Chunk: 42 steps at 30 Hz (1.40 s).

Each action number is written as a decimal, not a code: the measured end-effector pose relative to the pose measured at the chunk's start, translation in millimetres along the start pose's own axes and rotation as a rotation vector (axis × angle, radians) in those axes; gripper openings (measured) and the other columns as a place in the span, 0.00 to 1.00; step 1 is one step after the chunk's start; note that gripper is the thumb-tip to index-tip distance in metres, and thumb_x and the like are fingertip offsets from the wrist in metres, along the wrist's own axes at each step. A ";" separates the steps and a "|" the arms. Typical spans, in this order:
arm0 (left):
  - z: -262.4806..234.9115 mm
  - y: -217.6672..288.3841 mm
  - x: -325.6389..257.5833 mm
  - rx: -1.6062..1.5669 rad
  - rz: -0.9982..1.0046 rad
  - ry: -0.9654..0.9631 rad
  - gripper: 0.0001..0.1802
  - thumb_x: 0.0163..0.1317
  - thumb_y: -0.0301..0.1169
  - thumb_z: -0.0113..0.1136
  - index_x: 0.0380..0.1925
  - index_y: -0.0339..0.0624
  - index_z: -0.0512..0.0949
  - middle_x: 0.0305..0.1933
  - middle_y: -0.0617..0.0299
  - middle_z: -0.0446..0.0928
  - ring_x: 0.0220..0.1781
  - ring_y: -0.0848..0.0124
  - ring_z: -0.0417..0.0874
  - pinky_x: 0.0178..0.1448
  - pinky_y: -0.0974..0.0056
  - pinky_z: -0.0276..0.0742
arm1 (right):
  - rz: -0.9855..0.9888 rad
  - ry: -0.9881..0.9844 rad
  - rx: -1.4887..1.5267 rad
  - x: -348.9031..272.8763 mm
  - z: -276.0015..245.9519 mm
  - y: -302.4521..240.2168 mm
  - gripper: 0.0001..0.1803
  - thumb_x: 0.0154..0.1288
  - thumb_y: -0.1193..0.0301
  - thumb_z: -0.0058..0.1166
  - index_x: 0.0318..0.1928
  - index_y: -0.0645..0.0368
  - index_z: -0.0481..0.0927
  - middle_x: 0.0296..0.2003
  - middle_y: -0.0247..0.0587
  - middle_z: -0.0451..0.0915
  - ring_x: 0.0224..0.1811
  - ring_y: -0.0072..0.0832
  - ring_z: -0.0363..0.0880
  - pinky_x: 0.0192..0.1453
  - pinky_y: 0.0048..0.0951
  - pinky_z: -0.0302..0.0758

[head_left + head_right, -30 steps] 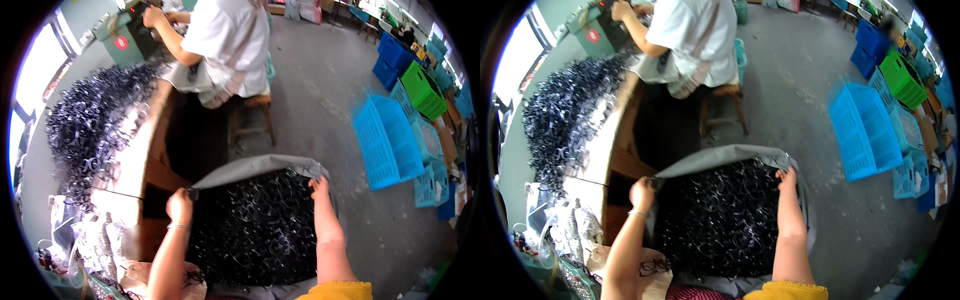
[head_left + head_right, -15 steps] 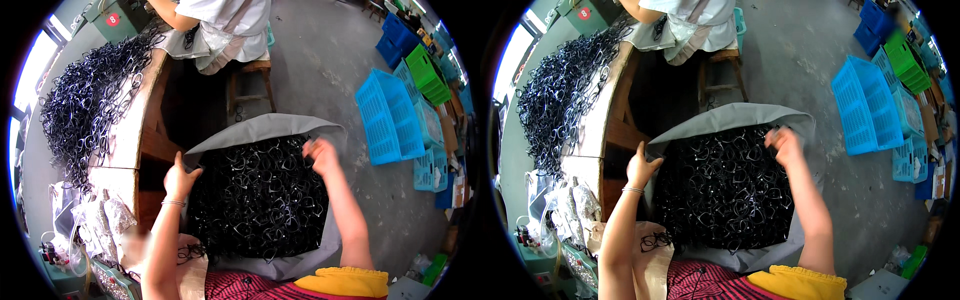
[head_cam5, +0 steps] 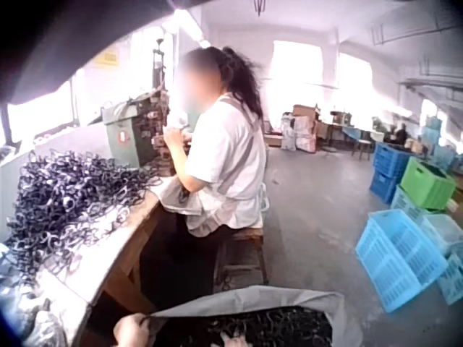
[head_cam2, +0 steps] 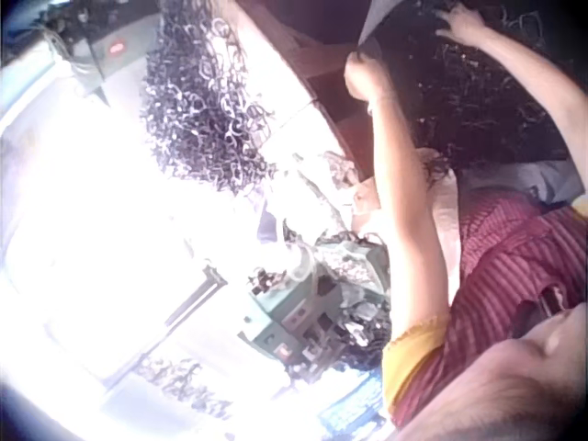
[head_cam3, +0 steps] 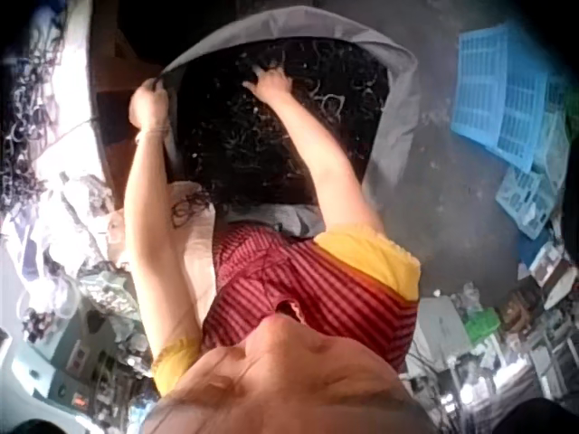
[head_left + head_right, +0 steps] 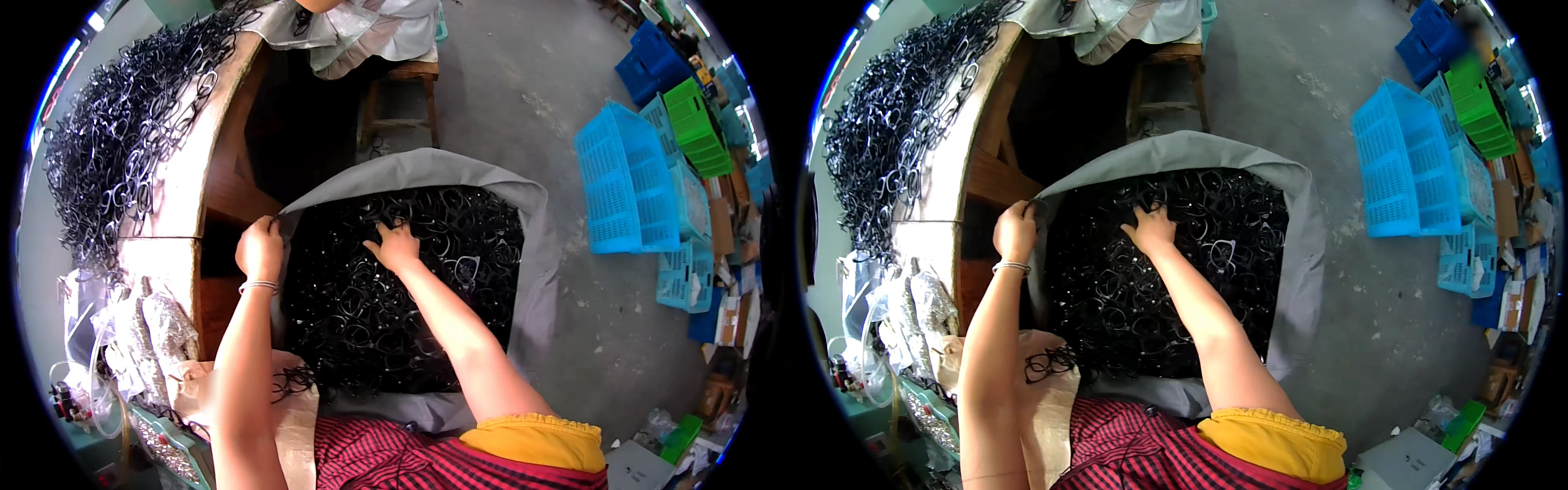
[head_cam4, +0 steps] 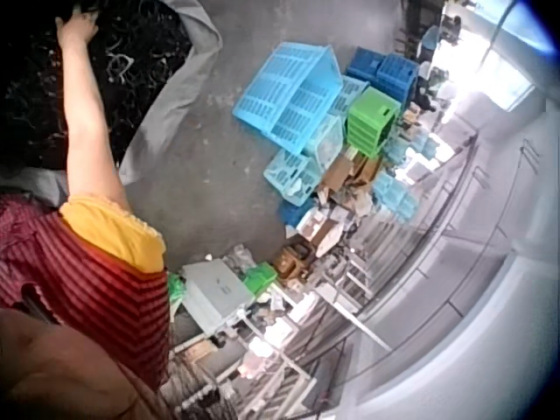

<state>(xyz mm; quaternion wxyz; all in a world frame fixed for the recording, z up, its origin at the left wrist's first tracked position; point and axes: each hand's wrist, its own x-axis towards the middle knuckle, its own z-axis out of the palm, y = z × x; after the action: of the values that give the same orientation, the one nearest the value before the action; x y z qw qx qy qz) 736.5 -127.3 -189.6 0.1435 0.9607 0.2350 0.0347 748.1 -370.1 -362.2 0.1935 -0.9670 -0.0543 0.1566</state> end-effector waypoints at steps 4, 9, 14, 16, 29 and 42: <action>-8.3 -12.4 -1.5 0.027 0.031 0.014 0.13 0.68 0.42 0.57 0.39 0.46 0.85 0.38 0.50 0.85 0.42 0.47 0.85 0.43 0.49 0.80 | -0.176 0.048 -0.150 -43.2 -19.4 67.2 0.41 0.59 0.43 0.64 0.72 0.36 0.69 0.71 0.53 0.68 0.73 0.53 0.65 0.62 0.56 0.76; -7.9 -15.9 -10.2 0.024 0.112 0.056 0.13 0.68 0.41 0.57 0.37 0.46 0.85 0.36 0.50 0.84 0.41 0.48 0.85 0.41 0.49 0.80 | -0.148 0.105 -0.173 -117.6 -25.5 199.5 0.43 0.61 0.55 0.66 0.75 0.39 0.62 0.73 0.42 0.65 0.77 0.58 0.55 0.67 0.52 0.75; -28.7 -22.2 -24.1 0.070 0.151 0.032 0.14 0.68 0.41 0.57 0.34 0.44 0.84 0.35 0.49 0.84 0.40 0.48 0.85 0.42 0.49 0.80 | -0.036 0.071 0.077 -192.5 -25.7 215.2 0.39 0.67 0.60 0.57 0.77 0.46 0.58 0.74 0.49 0.63 0.76 0.51 0.59 0.75 0.44 0.66; -32.6 -24.2 -31.0 0.088 0.132 0.032 0.14 0.68 0.41 0.58 0.34 0.44 0.84 0.36 0.49 0.84 0.40 0.48 0.85 0.42 0.50 0.80 | 0.154 -0.026 0.078 -243.5 -0.9 265.1 0.41 0.68 0.59 0.55 0.78 0.43 0.54 0.75 0.50 0.60 0.77 0.47 0.59 0.78 0.42 0.62; -86.0 -31.0 -229.7 -0.358 0.272 -0.523 0.14 0.65 0.41 0.62 0.30 0.42 0.84 0.28 0.48 0.82 0.34 0.49 0.85 0.40 0.49 0.79 | 0.180 -0.601 -0.592 -212.9 -69.1 93.9 0.14 0.57 0.65 0.60 0.41 0.55 0.91 0.44 0.44 0.89 0.45 0.39 0.89 0.45 0.38 0.84; -197.2 -124.3 -465.9 -0.349 -0.270 -0.095 0.15 0.71 0.40 0.55 0.40 0.40 0.83 0.34 0.42 0.83 0.38 0.45 0.84 0.44 0.46 0.79 | -0.469 -0.376 -0.473 -322.5 8.5 117.7 0.67 0.41 0.47 0.76 0.79 0.49 0.52 0.76 0.68 0.49 0.77 0.69 0.47 0.78 0.65 0.51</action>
<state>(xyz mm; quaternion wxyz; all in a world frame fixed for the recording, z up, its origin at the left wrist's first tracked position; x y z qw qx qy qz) 241.8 -185.7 -37.0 0.3217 0.8817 0.3450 0.0101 445.7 -528.7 -324.9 -0.0180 -0.9005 -0.3435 0.2659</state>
